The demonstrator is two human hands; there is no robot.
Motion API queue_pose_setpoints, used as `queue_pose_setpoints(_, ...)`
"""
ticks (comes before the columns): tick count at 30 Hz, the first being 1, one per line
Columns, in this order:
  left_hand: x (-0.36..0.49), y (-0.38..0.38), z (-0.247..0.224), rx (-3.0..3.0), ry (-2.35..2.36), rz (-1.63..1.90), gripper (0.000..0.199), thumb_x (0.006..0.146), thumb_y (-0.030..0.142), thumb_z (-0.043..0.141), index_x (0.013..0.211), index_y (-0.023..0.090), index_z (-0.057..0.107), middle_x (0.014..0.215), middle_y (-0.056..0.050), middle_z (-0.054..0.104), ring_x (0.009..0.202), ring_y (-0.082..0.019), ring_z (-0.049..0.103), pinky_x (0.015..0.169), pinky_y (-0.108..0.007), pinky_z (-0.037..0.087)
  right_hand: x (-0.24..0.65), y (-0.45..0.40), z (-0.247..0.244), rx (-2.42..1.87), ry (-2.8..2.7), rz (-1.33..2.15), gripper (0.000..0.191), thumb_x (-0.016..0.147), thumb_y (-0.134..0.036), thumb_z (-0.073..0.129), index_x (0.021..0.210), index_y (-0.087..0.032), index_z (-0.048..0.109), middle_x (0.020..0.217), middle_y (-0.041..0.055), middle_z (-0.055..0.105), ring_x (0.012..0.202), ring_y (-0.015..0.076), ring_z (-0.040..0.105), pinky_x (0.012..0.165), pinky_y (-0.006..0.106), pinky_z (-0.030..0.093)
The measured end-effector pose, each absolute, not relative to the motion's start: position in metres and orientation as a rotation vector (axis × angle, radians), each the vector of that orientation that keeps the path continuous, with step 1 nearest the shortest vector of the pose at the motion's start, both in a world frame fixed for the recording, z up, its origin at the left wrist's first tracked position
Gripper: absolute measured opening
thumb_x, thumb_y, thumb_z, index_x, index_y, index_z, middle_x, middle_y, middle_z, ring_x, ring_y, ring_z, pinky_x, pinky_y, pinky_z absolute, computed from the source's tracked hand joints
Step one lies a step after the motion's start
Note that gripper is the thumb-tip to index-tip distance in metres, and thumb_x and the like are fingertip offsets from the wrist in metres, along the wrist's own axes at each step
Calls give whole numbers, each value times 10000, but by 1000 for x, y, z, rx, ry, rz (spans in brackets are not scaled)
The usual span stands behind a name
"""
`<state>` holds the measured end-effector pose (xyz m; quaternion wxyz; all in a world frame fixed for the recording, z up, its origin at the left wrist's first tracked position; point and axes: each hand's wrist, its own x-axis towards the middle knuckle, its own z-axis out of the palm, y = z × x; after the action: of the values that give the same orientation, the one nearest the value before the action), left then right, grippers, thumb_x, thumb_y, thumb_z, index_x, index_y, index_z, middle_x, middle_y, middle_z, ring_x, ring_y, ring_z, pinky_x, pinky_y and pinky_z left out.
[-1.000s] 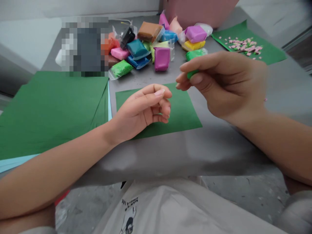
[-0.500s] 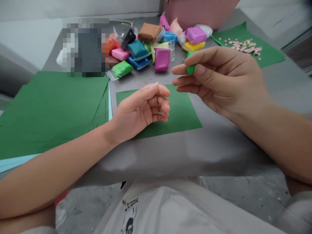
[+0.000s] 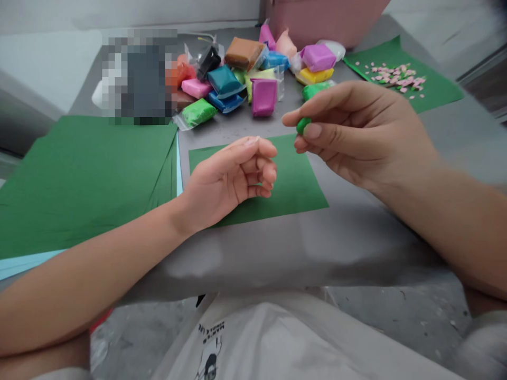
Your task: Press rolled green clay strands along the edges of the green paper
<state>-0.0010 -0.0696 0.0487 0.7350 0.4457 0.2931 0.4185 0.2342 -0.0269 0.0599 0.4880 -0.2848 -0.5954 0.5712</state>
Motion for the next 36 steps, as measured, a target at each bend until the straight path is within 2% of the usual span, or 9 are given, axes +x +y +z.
queue_pose_setpoints(6, -3, -70, 48, 986, 665, 905, 419, 1113, 623, 714, 1024, 216, 753, 859, -18, 755, 766, -175, 730, 785, -305, 645, 233, -31, 62, -690, -1436, 1484, 361, 723, -240, 1164, 994, -292, 930, 1109, -19, 913, 1049, 190, 897, 1028, 311, 763)
queue_pose_setpoints(12, -1, -70, 49, 975, 635, 906, 458, 1110, 646, 729, 964, 212, 711, 803, -1, 699, 721, -151, 696, 751, -276, 625, 236, -31, 64, -842, -1449, 1503, 523, 709, -591, 1164, 993, -261, 874, 989, 2, 888, 847, 219, 883, 814, 358, 785)
queue_pose_setpoints(17, 0, -71, 50, 950, 623, 925, 459, 1109, 634, 744, 949, 206, 703, 766, 5, 663, 706, -140, 689, 713, -248, 618, 235, -27, 61, -862, -1417, 1471, 603, 760, -780, 1063, 803, -233, 814, 721, 13, 791, 623, 204, 778, 625, 362, 730)
queue_pose_setpoints(22, 1, -70, 52, 944, 639, 924, 477, 1125, 646, 723, 941, 206, 699, 753, 11, 659, 691, -134, 689, 706, -246, 624, 232, -28, 62, -778, -1366, 1482, 463, 635, -440, 1216, 878, -291, 851, 913, -40, 870, 945, 166, 873, 793, 242, 728)
queue_pose_setpoints(25, 1, -70, 52, 940, 644, 922, 491, 1123, 658, 721, 930, 207, 693, 751, 8, 665, 684, -134, 686, 701, -248, 622, 233, -29, 62, -786, -1396, 1443, 470, 706, -543, 1175, 979, -292, 888, 905, -37, 846, 916, 179, 858, 860, 305, 748)
queue_pose_setpoints(29, 1, -69, 51, 937, 626, 928, 459, 1104, 632, 755, 936, 207, 708, 762, 5, 682, 698, -139, 693, 707, -251, 626, 235, -28, 61, -858, -1383, 1430, 551, 824, -762, 1036, 835, -244, 851, 633, -16, 672, 617, 194, 749, 616, 342, 680)
queue_pose_setpoints(31, 0, -69, 50, 938, 609, 930, 438, 1093, 615, 773, 947, 206, 720, 773, 3, 694, 707, -143, 697, 720, -259, 631, 235, -27, 60, -864, -1392, 1397, 535, 751, -723, 1096, 823, -257, 844, 677, -3, 714, 675, 208, 780, 628, 337, 683)
queue_pose_setpoints(34, -2, -69, 48, 951, 617, 922, 436, 1113, 615, 739, 964, 206, 729, 801, -5, 714, 725, -151, 708, 753, -280, 641, 234, -26, 57, -825, -1436, 1303, 520, 617, -527, 1208, 967, -312, 891, 904, -9, 831, 951, 226, 842, 863, 349, 737)
queue_pose_setpoints(36, -2, -69, 48, 957, 627, 915, 443, 1128, 622, 715, 974, 207, 733, 810, -4, 715, 733, -150, 715, 767, -286, 647, 234, -24, 55, -788, -1423, 1283, 526, 594, -459, 1224, 1008, -348, 920, 919, -36, 832, 984, 192, 818, 926, 320, 715)
